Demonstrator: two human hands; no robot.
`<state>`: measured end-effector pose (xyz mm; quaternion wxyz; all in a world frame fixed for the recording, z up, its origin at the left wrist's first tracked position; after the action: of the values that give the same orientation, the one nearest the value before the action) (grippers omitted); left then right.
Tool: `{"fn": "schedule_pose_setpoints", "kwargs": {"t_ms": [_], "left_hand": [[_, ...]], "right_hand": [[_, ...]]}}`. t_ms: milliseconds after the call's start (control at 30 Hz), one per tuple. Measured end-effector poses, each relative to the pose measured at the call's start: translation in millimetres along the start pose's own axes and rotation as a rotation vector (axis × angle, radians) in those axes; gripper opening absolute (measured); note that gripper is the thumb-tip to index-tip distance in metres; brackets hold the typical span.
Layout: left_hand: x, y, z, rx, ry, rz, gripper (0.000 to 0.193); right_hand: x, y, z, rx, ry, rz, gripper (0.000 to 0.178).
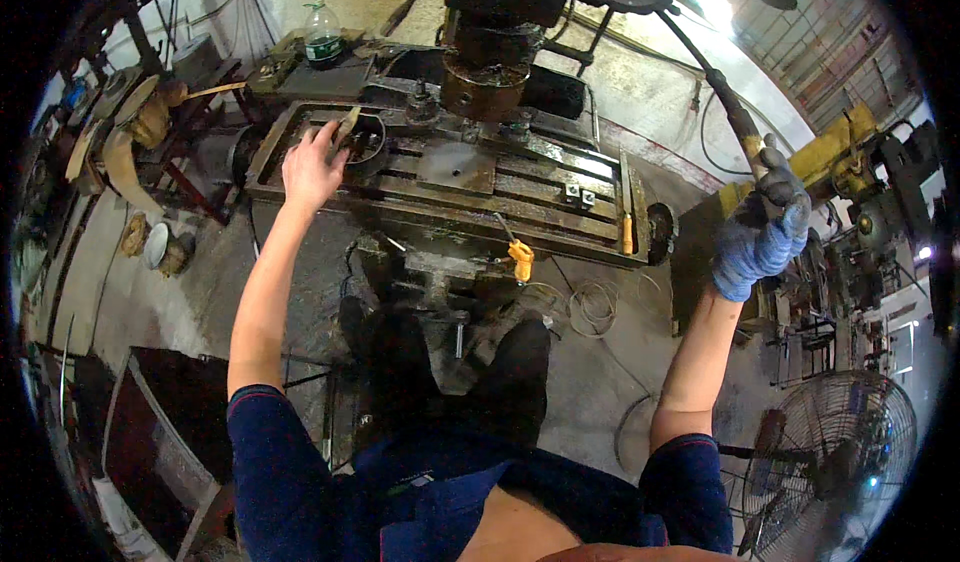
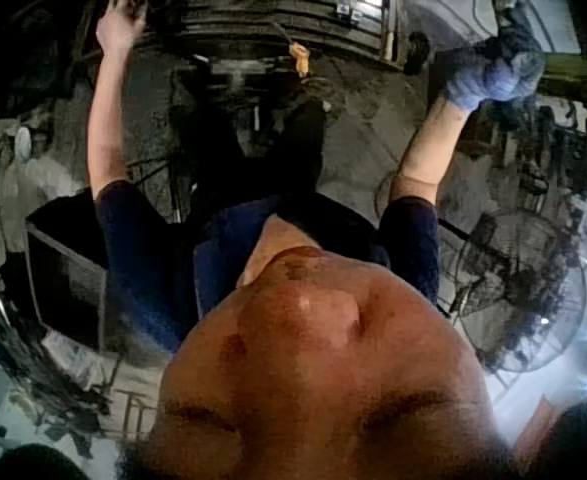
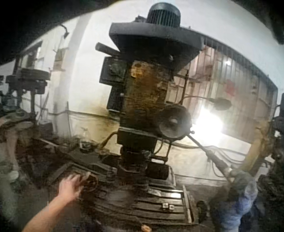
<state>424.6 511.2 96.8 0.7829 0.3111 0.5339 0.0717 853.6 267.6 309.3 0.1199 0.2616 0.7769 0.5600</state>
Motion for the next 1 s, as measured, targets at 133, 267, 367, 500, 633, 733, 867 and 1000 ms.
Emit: {"fn": "schedule_pose_setpoints", "kwargs": {"t_ms": [133,267,367,500,633,733,867,1000], "left_hand": [[20.6,-12.8,-27.2,0.022,0.125,-0.233,0.056],[35.1,-12.8,-46.0,0.152,0.229,-0.211,0.037],[13.6,-8.3,-41.4,-0.100,-0.113,-0.051,0.024],[17.0,-9.9,-29.8,-0.240,-0.404,-0.016,0.024],[47.3,-3.5,-3.7,-0.287,-0.662,-0.028,0.024],[77.4,10.2,18.3,-0.253,-0.632,0.018,0.024],[95.8,23.6,53.4,-0.243,-0.558,0.074,0.025],[111.9,27.9,76.1,-0.254,-0.568,0.083,0.025]], "right_hand": [[-1.9,1.8,4.2,0.067,0.036,0.042,0.032],[12.4,9.4,-8.0,0.060,-0.050,0.033,0.034],[-0.7,8.1,0.5,0.139,0.005,0.076,0.032],[-7.5,6.4,6.8,0.124,0.065,0.051,0.028],[-7.5,-2.4,12.9,0.100,0.141,0.015,0.029],[0.7,1.8,4.3,0.101,0.086,0.034,0.031],[2.4,1.3,3.1,0.130,0.073,0.062,0.032],[3.2,-1.5,2.9,0.083,0.099,0.041,0.034]]}}
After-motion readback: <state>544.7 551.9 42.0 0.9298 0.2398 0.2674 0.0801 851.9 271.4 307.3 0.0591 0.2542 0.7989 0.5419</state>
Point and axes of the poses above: each hand's wrist, its own y-axis towards the middle knuckle, its own x-axis out of the palm, z = x × y, the point moved 8 cm from there along y, towards the middle knuckle, and after that the axes turned 6 degrees about x, right-handed, at the moved point
